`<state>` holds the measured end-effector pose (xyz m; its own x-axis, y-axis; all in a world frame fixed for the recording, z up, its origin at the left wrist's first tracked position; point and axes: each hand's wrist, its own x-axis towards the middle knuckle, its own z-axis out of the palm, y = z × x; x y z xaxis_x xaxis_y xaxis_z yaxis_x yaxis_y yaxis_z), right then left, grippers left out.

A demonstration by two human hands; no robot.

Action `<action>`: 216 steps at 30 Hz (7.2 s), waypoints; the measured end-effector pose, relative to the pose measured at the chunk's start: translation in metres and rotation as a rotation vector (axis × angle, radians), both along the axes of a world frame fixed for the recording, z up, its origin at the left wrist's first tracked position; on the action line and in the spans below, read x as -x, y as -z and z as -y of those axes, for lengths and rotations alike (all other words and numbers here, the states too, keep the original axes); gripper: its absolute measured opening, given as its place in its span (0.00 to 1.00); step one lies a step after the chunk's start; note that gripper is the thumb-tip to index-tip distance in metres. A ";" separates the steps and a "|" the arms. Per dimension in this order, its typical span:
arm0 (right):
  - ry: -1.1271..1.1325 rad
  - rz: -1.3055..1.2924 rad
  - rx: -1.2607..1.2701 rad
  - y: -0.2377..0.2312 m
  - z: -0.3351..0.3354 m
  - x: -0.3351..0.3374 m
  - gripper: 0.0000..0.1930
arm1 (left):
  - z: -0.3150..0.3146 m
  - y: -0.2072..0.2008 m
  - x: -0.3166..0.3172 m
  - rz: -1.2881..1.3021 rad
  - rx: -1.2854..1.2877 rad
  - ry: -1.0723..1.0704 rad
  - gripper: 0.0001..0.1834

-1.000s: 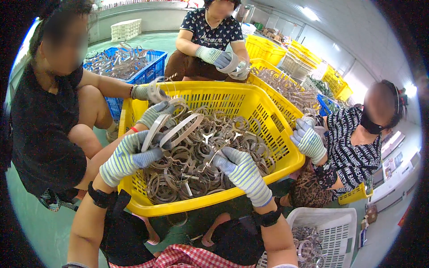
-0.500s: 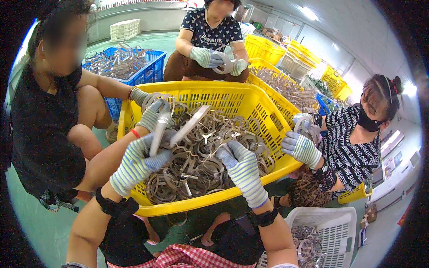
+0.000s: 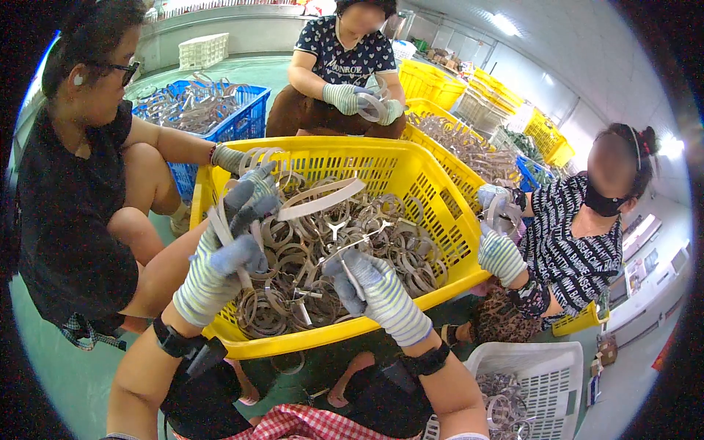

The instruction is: Sorting and inspecting circular plastic or rubber components from a yellow basket on the floor into smaller containers.

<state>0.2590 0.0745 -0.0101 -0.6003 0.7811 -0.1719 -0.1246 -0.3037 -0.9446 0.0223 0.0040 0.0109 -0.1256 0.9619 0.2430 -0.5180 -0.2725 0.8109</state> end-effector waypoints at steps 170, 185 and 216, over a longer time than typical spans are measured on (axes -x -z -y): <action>-0.101 -0.275 0.187 -0.001 0.027 0.028 0.17 | -0.004 0.016 -0.013 -0.494 -0.077 -0.291 0.15; 0.132 -0.264 -0.015 0.009 0.011 0.019 0.11 | -0.009 0.018 -0.008 -1.023 -0.377 0.069 0.12; 0.050 0.449 -0.950 -0.014 0.007 -0.002 0.15 | 0.003 -0.013 0.018 -0.404 0.168 -0.177 0.14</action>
